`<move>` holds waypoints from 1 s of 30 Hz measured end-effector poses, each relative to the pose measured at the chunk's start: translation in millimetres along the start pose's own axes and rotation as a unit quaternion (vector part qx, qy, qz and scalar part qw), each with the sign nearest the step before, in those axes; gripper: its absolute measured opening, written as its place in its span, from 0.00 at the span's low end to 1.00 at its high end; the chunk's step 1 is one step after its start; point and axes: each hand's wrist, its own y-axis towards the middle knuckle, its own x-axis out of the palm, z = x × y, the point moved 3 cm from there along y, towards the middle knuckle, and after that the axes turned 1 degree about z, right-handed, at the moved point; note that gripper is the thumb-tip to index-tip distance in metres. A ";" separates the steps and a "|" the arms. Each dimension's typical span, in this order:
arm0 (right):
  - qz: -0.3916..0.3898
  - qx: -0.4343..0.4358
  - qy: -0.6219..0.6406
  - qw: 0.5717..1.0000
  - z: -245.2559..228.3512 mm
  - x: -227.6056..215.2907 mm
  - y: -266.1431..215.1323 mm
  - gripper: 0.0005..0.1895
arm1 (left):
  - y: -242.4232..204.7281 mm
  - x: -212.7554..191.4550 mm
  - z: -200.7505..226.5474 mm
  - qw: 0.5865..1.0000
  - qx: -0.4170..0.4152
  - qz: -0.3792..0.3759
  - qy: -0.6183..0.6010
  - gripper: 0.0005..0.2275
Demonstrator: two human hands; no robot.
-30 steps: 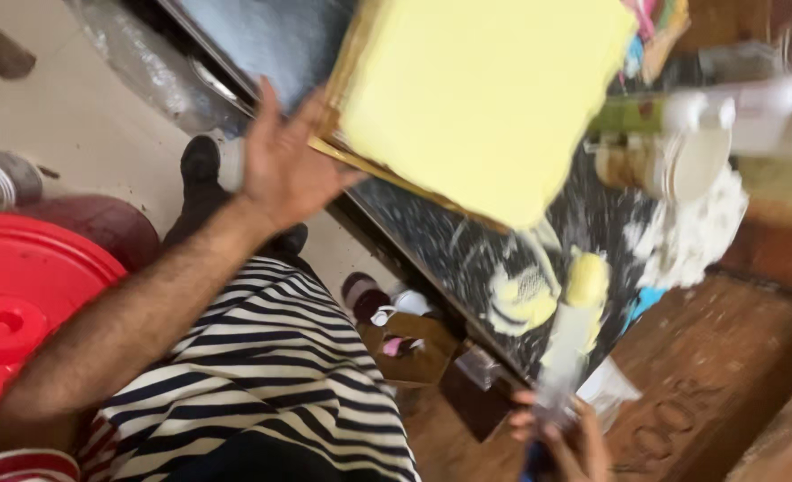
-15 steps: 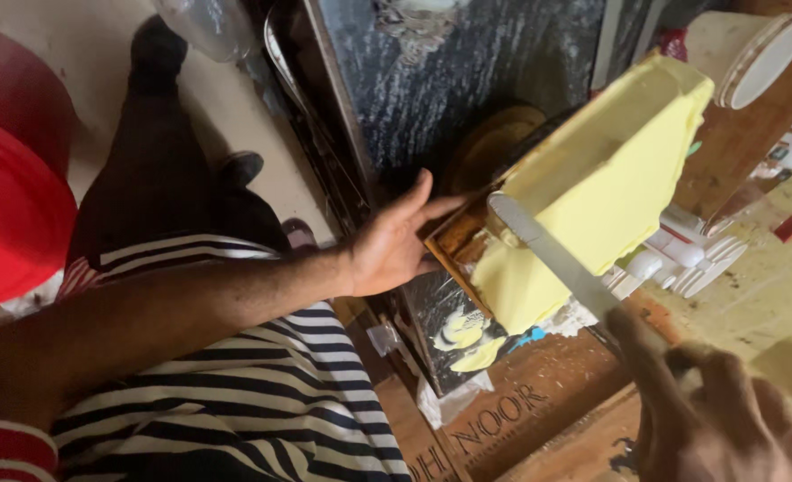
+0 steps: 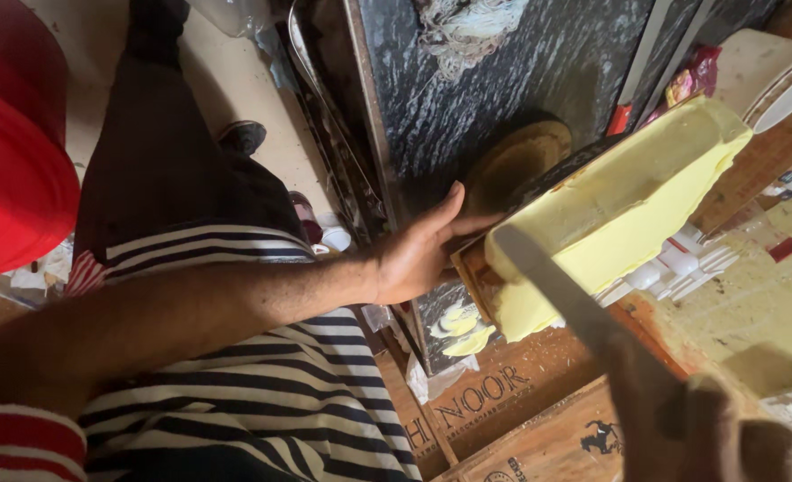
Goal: The person spreads a yellow paste onto a rectangular board using a metal spatula, repeatedly scooping paste from the table and smoothing it across the surface. The person also scrapes the edges and uses a triangular tool to refine the corners.
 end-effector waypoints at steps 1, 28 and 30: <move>0.003 -0.001 -0.001 1.000 1.1 -0.3 4.2 0.28 | -1.6 0.0 0.6 1.000 0.002 -0.001 0.009 0.45; 0.060 -0.043 0.000 0.997 -1.1 -1.3 12.0 0.27 | 10.9 18.0 25.5 0.996 0.029 -0.001 0.083 0.46; 0.077 -0.049 -0.007 0.996 -5.4 -0.6 14.7 0.26 | 15.9 20.0 30.6 0.996 0.045 -0.010 0.073 0.45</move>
